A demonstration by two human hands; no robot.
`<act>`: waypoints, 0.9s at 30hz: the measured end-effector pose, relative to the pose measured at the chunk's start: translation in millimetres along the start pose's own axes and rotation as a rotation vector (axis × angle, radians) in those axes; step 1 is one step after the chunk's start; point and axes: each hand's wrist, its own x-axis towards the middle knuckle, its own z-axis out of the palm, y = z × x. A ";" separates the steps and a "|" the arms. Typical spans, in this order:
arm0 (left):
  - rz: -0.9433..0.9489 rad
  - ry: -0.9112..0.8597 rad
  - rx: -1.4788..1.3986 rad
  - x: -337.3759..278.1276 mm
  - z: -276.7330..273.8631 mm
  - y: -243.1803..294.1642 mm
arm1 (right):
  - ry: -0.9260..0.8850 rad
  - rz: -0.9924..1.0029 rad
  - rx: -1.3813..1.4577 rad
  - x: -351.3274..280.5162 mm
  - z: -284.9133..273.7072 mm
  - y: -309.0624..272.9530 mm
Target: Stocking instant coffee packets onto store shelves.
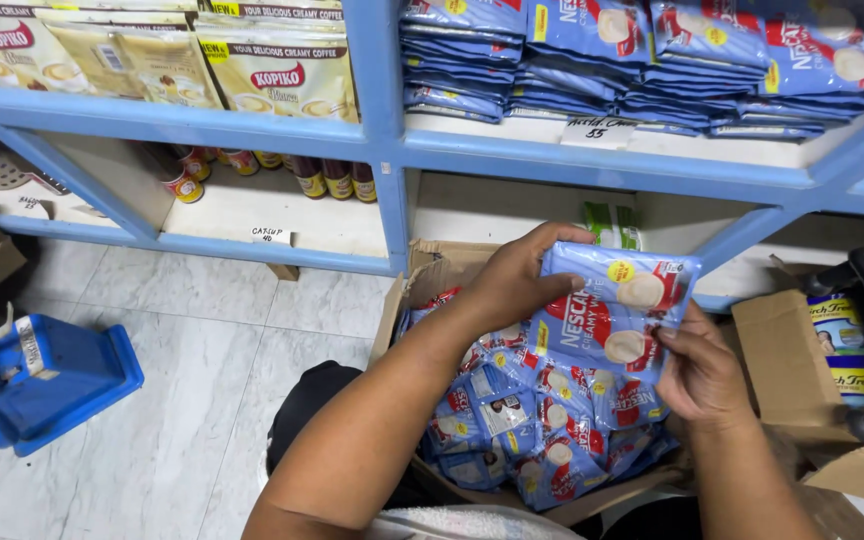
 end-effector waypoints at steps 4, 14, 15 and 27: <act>0.051 0.099 0.076 2.0 3.5 -0.7 | -0.058 0.052 0.115 0.2 2.2 -2.0; 0.052 0.225 0.085 -7.1 -5.3 17.6 | -0.109 0.121 -0.535 9.0 -44.9 21.1; 0.033 0.207 0.047 -8.7 -6.2 16.8 | -0.045 0.204 -0.409 8.5 -40.4 18.5; 0.033 0.016 0.277 -35.5 0.9 52.0 | 0.066 -0.047 -0.178 8.1 -9.3 33.7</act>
